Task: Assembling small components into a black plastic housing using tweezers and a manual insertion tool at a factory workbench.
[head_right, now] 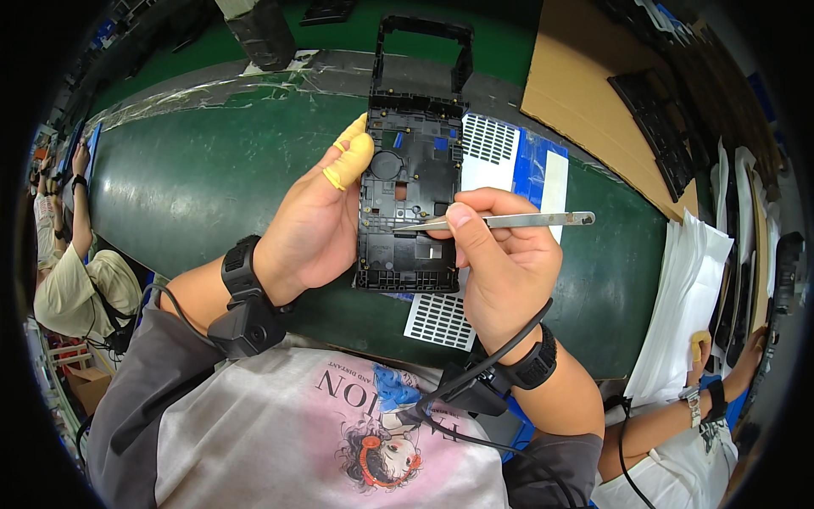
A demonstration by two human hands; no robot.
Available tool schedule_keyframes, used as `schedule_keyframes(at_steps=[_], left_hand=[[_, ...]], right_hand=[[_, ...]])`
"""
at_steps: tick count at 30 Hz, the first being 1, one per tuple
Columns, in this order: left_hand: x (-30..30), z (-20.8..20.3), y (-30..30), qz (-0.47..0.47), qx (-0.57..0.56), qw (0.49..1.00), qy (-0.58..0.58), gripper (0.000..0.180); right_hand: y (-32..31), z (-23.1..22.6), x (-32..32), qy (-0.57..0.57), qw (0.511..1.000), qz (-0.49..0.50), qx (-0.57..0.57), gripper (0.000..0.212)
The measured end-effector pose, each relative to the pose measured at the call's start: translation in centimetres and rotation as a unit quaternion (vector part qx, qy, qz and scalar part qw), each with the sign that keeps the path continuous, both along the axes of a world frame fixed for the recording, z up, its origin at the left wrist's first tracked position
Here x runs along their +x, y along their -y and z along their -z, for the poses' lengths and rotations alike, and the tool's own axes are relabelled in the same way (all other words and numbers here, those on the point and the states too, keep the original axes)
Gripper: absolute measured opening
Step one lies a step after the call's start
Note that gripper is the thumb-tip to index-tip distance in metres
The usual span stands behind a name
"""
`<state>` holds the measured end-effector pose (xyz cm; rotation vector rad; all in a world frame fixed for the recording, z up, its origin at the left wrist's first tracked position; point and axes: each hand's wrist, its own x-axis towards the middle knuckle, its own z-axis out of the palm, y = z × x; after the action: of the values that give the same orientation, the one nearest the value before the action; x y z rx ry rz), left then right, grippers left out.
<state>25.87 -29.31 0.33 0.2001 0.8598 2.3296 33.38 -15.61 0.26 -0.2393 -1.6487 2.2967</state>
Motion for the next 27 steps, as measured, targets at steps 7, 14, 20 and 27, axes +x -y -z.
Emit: schedule_keyframes(at_steps=[7, 14, 20, 27], left_hand=[[-0.03, -0.07, 0.09, 0.005, 0.008, 1.0, -0.009, 0.039], [0.02, -0.3, -0.01, 0.017, 0.021, 0.999, -0.026, 0.039], [-0.03, 0.23, -0.12, 0.004, 0.008, 1.0, -0.013, 0.038], [0.11, -0.09, -0.22, 0.009, 0.009, 1.0, -0.016, 0.037]], right_hand=[[0.31, -0.18, -0.2, -0.003, 1.0, 0.011, -0.001, 0.015], [0.1, -0.39, -0.13, 0.007, 0.998, 0.018, -0.052, 0.014], [0.1, -0.06, -0.17, -0.001, 0.999, 0.016, -0.044, 0.014], [-0.16, -0.01, -0.12, 0.008, 0.999, 0.009, -0.038, 0.015]])
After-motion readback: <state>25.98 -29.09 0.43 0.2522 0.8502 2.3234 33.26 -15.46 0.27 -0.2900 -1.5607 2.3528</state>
